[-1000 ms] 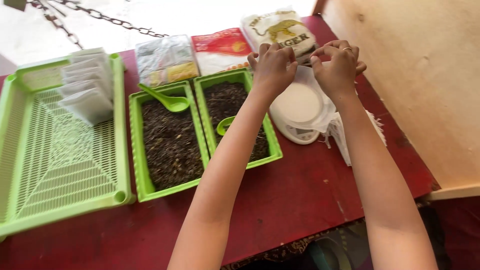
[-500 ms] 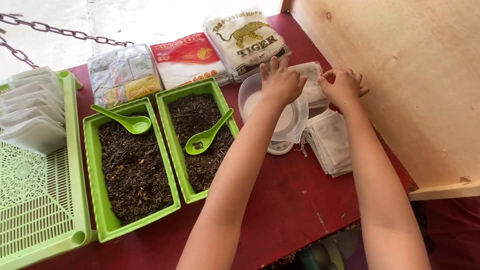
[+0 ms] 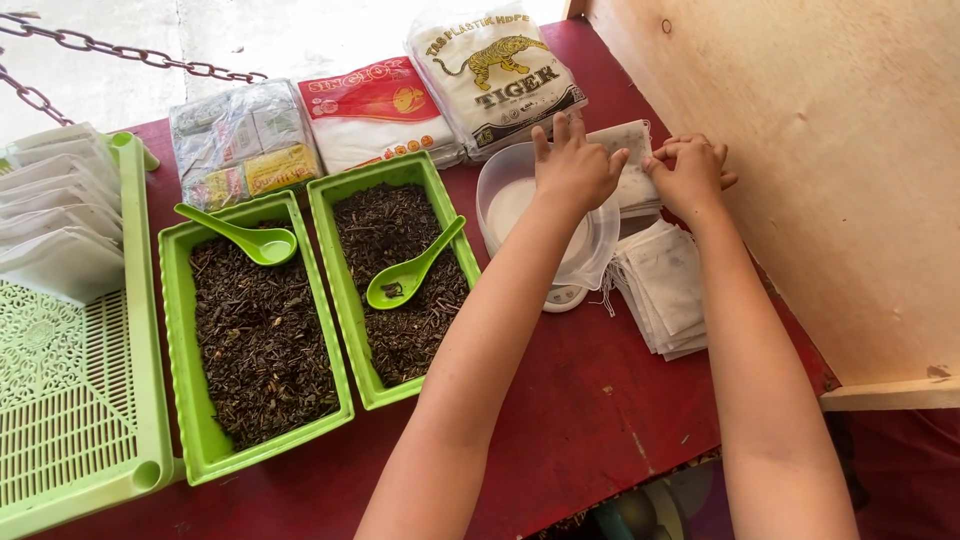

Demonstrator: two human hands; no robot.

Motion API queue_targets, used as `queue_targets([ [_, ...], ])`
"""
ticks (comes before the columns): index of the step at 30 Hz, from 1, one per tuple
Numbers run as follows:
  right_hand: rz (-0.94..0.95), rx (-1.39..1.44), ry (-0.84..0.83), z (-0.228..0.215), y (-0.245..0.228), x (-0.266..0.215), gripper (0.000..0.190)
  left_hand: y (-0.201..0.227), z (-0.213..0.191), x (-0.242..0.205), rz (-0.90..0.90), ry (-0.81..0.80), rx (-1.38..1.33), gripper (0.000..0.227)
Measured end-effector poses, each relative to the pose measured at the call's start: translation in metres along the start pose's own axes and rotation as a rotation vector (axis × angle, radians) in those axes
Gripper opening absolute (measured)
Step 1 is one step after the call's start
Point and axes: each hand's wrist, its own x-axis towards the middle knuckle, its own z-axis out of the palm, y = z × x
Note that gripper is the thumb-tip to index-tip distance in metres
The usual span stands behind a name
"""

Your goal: Filling small tea bags with loose tea leaves using a spoon and organizing them in a tray

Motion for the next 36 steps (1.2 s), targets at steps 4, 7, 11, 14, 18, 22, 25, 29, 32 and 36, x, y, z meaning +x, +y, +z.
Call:
queue_targets([
  [4,-0.043,-0.014,0.111,-0.006,-0.004,-0.003,0.008,-0.001,0.001,-0.002,0.014,0.023,0.003,0.056],
  [7,-0.096,-0.058,0.222,-0.011,-0.006,-0.004,0.009,-0.001,-0.004,-0.007,0.012,0.024,-0.027,0.054],
  [11,-0.22,-0.116,0.385,-0.015,-0.017,-0.005,0.01,-0.004,-0.017,-0.007,0.014,-0.027,-0.061,0.053],
  [14,-0.299,-0.07,0.461,-0.026,-0.04,-0.013,0.013,-0.008,-0.026,-0.008,0.006,-0.078,-0.093,0.054],
  [18,-0.373,0.022,0.498,-0.039,-0.075,-0.024,0.012,-0.02,-0.044,-0.015,-0.018,-0.03,-0.072,0.057],
  [22,-0.447,0.069,0.501,-0.043,-0.116,-0.031,0.012,-0.046,-0.069,-0.027,-0.07,0.025,-0.163,0.061],
  [25,-0.525,0.118,0.52,-0.04,-0.155,-0.042,0.013,-0.075,-0.089,-0.036,-0.196,0.085,-0.344,0.06],
  [29,-0.605,0.216,0.531,-0.028,-0.206,-0.057,0.009,-0.123,-0.112,-0.056,-0.323,0.198,-0.561,0.062],
  [32,-0.639,0.294,0.495,-0.02,-0.25,-0.076,0.007,-0.159,-0.138,-0.088,-0.376,0.271,-0.666,0.047],
  [36,-0.646,0.436,0.379,-0.01,-0.303,-0.104,0.009,-0.202,-0.165,-0.137,-0.394,0.445,-0.756,0.03],
])
